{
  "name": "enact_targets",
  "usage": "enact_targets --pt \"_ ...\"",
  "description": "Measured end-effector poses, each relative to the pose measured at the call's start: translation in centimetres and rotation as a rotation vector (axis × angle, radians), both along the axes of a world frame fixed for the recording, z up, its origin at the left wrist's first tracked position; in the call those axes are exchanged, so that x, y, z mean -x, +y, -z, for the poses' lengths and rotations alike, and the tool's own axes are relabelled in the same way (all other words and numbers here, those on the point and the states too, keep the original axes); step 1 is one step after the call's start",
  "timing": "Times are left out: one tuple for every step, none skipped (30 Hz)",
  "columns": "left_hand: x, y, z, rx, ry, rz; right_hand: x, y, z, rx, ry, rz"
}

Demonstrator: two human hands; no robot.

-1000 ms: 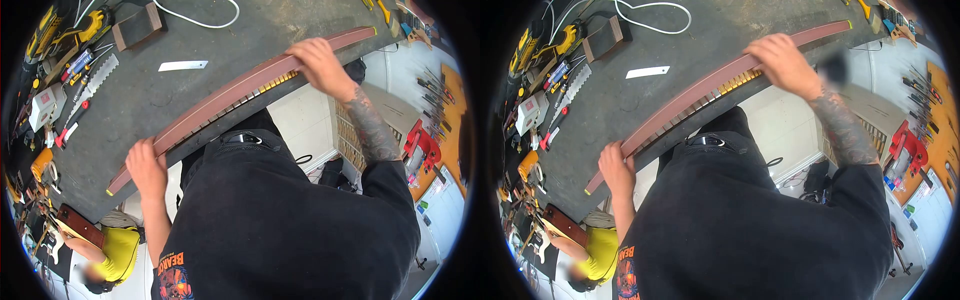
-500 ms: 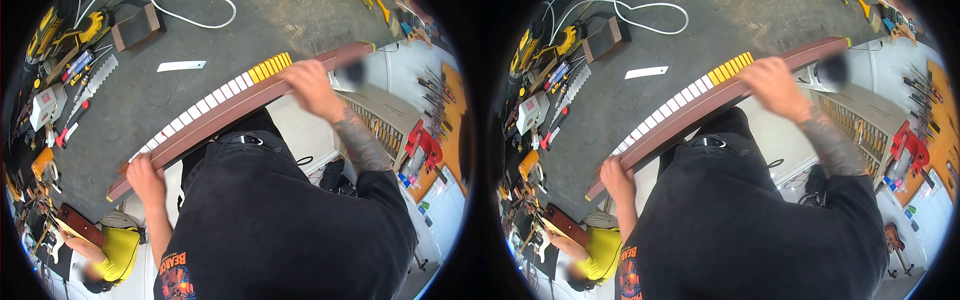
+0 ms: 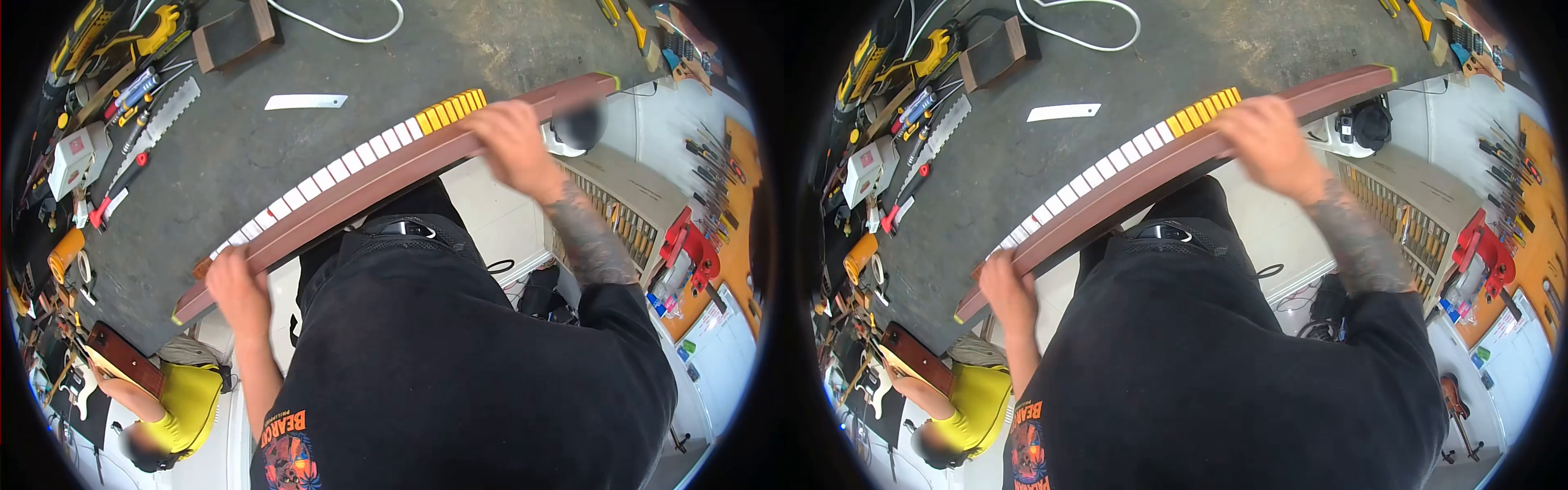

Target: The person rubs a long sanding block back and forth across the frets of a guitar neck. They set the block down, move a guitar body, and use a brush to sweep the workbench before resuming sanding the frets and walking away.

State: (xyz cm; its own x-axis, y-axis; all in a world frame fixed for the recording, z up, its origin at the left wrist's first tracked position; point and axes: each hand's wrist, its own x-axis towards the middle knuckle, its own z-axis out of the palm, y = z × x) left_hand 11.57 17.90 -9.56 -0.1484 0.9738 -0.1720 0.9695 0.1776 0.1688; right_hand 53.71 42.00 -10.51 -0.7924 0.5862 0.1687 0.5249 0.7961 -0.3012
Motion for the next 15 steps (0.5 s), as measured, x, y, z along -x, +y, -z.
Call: enact_targets --pt "2.3 -1.4 0.2 0.001 0.01 -0.013 2.2 -0.9 0.4 0.021 0.032 -0.003" --pt "4.9 -2.6 0.1 0.006 -0.046 -0.038 5.3 -2.3 0.8 0.044 0.061 -0.003" --pt "7.7 -4.0 -0.1 0.011 -0.102 -0.062 8.3 -3.3 0.2 0.091 0.074 -0.034" --pt "10.0 -5.9 0.1 0.014 -0.031 -0.081 10.3 -4.4 -0.5 0.163 0.062 -0.066" --pt "11.7 -7.4 0.4 0.016 0.043 -0.103 11.9 -5.1 -0.7 0.192 0.071 -0.053" --pt "12.5 -7.7 0.6 0.028 0.032 -0.075 11.6 -4.8 -0.3 0.175 0.076 -0.069" --pt "11.1 -6.2 0.4 0.024 0.033 -0.048 10.9 -4.3 0.1 0.159 0.079 -0.087" --pt "9.0 -4.9 0.5 0.024 0.033 -0.026 9.0 -3.1 0.4 0.144 0.061 -0.09" --pt "6.3 -3.0 0.4 0.022 0.033 -0.006 6.3 -1.3 0.5 0.128 0.041 -0.097" --pt "3.9 -1.2 0.4 0.015 0.023 0.014 3.5 0.8 0.2 0.084 0.004 -0.087" --pt "1.4 0.6 0.3 0.009 0.014 0.031 1.4 2.6 -0.4 0.041 -0.031 -0.079" --pt "-0.7 2.7 -0.6 0.03 -0.044 0.041 0.5 3.4 -0.8 0.031 -0.044 -0.071" --pt "-1.8 3.7 -1.0 0.039 -0.07 0.041 -0.2 4.0 -1.1 0.021 -0.054 -0.061" --pt "-1.1 3.2 -1.0 0.048 -0.053 0.024 -0.3 4.3 -1.1 0.01 -0.062 -0.046" --pt "0.1 2.6 -0.8 0.051 -0.036 0.009 0.9 3.7 -0.6 0.019 -0.031 -0.069"
